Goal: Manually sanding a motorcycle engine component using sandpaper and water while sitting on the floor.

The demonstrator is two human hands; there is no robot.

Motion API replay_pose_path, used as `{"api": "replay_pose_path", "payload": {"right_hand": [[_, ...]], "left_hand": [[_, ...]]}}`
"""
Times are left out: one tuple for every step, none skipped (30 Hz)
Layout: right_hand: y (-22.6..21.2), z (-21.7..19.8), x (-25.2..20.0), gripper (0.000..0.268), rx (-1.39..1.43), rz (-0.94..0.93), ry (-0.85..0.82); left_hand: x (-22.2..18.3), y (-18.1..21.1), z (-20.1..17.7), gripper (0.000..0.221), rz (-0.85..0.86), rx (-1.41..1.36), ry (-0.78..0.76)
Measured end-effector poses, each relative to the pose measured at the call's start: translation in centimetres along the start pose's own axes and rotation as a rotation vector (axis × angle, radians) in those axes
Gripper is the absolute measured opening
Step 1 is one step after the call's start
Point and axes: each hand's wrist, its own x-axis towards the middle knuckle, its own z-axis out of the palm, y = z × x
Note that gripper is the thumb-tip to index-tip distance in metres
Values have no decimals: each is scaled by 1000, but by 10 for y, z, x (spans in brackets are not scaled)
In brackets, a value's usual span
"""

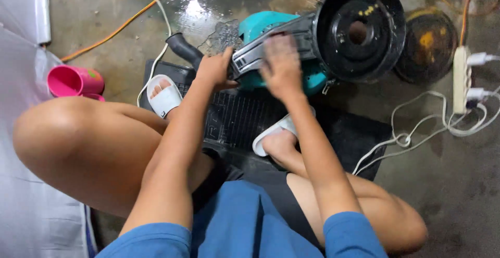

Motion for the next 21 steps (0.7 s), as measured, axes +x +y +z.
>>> {"api": "replay_pose_path", "payload": {"right_hand": [[11,7,-2,67,2,-22,-7],[20,12,-8,64,-15,92,15],[29,17,-13,62,-33,206,38],[16,15,-13,62,-27,196,31],[3,14,-12,63,8,21,75],[-8,11,-8,65,39,-153,126],[-16,14,-10,65,41,-162,126],[-25,16,-20,59,40,-159,5],[-35,17,-30,54,39,-156,-117],[-24,8,-21,54,43,-146,-120],[-14,0,-13,47,58,-107,-50],[0,-10,-2,42,66,-71,25],[1,-5,0,42,63,-62,25],[3,-2,-2,44,44,149,36],[4,1,-4,47,23,360,49],[-26,-6,-4,47,20,373,45],[-57,-13,-4,46,120,191,6],[-86,-19,1,46,219,5,-26],[-80,-19,2,46,217,14,-22],[-76,-19,0,49,202,-13,-27],[-71,-18,-1,52,187,-40,-31]], "left_hand": [[1,-3,3,113,-16,-14,9],[-1,-5,7,106,31,-23,43],[-3,-7,10,100,77,-33,78],[-5,-6,12,100,65,-39,77],[-6,-5,13,98,77,-70,113],[-3,-4,10,96,94,-98,154],[-5,-5,4,96,88,-100,159],[-9,-3,1,95,108,-113,172],[-12,0,-1,94,127,-126,186],[-13,-1,2,94,131,-125,175],[-13,-2,4,95,138,-130,178],[-10,-3,5,96,150,-135,186],[-14,-1,-3,96,157,-133,181],[-20,4,-8,87,147,-139,256],[-26,9,-14,78,137,-145,330],[-25,7,-9,78,146,-146,320],[-24,7,-3,80,156,-151,353],[-21,4,-1,81,165,-153,391],[-21,5,-3,81,174,-150,387],[-23,6,-4,83,166,-163,406],[-25,7,-5,84,157,-176,425]]}}
